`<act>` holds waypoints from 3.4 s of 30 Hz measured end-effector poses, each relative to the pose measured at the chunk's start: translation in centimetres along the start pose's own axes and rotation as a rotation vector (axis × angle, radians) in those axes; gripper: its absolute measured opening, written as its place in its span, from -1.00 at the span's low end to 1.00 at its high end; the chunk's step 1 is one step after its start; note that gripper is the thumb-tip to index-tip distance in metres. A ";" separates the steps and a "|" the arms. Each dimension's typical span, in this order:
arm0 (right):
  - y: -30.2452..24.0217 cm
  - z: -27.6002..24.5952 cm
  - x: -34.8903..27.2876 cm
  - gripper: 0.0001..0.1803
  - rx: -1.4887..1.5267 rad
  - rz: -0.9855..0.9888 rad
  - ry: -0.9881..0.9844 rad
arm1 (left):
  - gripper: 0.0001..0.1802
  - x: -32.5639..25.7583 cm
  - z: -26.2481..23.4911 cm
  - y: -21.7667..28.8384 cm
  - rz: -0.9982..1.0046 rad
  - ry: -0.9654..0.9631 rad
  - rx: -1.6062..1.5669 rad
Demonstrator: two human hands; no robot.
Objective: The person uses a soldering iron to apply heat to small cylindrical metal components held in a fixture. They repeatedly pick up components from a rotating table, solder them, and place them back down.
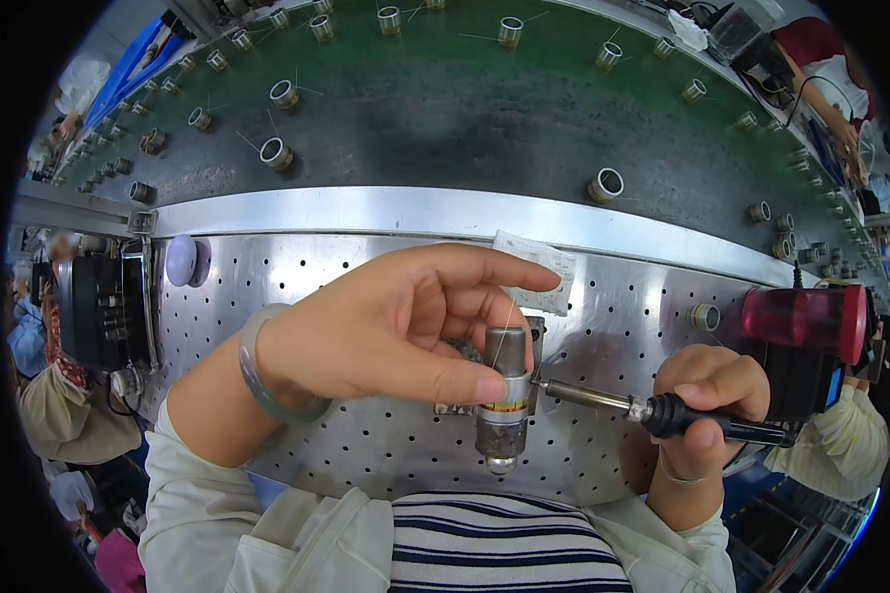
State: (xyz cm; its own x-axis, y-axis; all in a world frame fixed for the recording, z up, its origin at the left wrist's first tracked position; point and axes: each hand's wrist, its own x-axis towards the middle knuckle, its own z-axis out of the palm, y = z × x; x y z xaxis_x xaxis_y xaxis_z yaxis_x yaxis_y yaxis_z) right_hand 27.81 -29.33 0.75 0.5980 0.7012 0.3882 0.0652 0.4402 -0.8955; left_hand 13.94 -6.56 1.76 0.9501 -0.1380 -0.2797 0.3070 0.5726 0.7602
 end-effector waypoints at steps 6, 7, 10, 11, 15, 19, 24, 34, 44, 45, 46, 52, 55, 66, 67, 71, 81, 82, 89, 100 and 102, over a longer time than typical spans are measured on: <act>-0.3 -0.3 -0.1 -0.69 -0.004 -0.005 0.068 | -0.22 -0.1 0.7 -0.1 0.071 0.062 0.046; -0.5 -0.4 0.1 -0.70 0.047 0.038 0.040 | -0.21 -0.1 0.7 -0.1 0.082 0.062 0.044; -0.5 -0.4 0.0 -0.71 0.021 0.050 0.016 | -0.20 0.1 0.6 0.0 0.084 0.043 0.009; -0.4 -0.3 0.0 -0.71 0.003 0.039 0.026 | -0.19 0.2 0.4 -0.1 0.066 0.028 -0.019; -0.1 0.0 -0.2 -0.70 -0.036 -0.018 0.007 | -0.20 0.4 -0.5 -0.6 0.000 -0.021 -0.082; 0.1 -0.3 -0.1 -0.67 -0.006 -0.053 -0.077 | -0.37 0.5 -0.4 -0.5 -0.032 -0.030 -0.034; -0.4 -1.1 -0.5 -0.65 0.061 0.058 0.057 | -0.69 0.2 0.0 -0.6 0.216 -0.023 0.100; 0.0 -1.3 0.1 -0.70 0.039 0.014 -0.146 | -0.81 0.2 -0.1 -0.7 0.222 -0.007 0.171; 0.5 -1.7 0.2 -0.68 0.042 -0.074 -0.178 | -0.83 0.3 -0.2 -0.6 0.260 -0.029 0.200; 0.6 -1.8 0.3 -0.67 0.049 -0.073 -0.181 | -0.83 0.3 -0.2 -0.6 0.260 -0.029 0.202; 0.5 -1.8 0.3 -0.67 0.042 -0.070 -0.194 | -0.83 0.3 -0.3 -0.6 0.261 -0.029 0.204; 0.5 -1.9 0.4 -0.66 0.033 -0.055 -0.218 | -0.83 0.4 -0.3 -0.7 0.266 -0.032 0.219; 0.6 -2.1 0.3 -0.66 0.033 -0.046 -0.208 | -0.83 0.5 -0.3 -0.6 0.256 -0.034 0.219; 0.6 -2.4 0.7 -0.69 0.028 -0.075 -0.270 | -0.49 1.0 -0.4 -0.4 0.186 -0.098 0.092; 0.7 -2.4 0.8 -0.69 0.028 -0.080 -0.281 | -0.45 1.1 -0.5 -0.5 0.190 -0.124 0.104; 0.5 -2.6 1.1 -0.67 -0.011 -0.109 -0.325 | -0.44 1.1 -0.2 -0.4 0.151 -0.077 0.048; 0.1 -2.5 1.1 -0.69 -0.078 -0.093 -0.321 | -0.30 0.9 1.0 0.5 0.102 0.008 0.104; 0.2 -2.5 1.0 -0.69 -0.076 -0.105 -0.299 | -0.28 0.9 1.0 0.5 0.087 0.021 0.099; 0.5 -2.7 0.5 -0.69 -0.026 -0.133 -0.202 | -0.25 1.1 0.6 0.5 0.035 -0.021 -0.024; 0.5 -2.7 0.7 -0.66 -0.063 -0.127 -0.246 | -0.24 1.4 0.0 -0.1 0.053 -0.066 -0.070; 0.4 -2.6 0.7 -0.67 -0.093 -0.135 -0.257 | -0.24 1.4 0.1 -0.2 0.057 -0.064 -0.066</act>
State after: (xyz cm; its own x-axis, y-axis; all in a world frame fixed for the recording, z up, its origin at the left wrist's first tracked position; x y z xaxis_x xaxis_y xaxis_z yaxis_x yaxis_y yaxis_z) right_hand 30.38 -30.13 0.15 0.3585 0.7640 0.5365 0.2101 0.4939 -0.8438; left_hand 15.27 -6.91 1.28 0.9682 -0.1537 -0.1975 0.2499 0.6329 0.7328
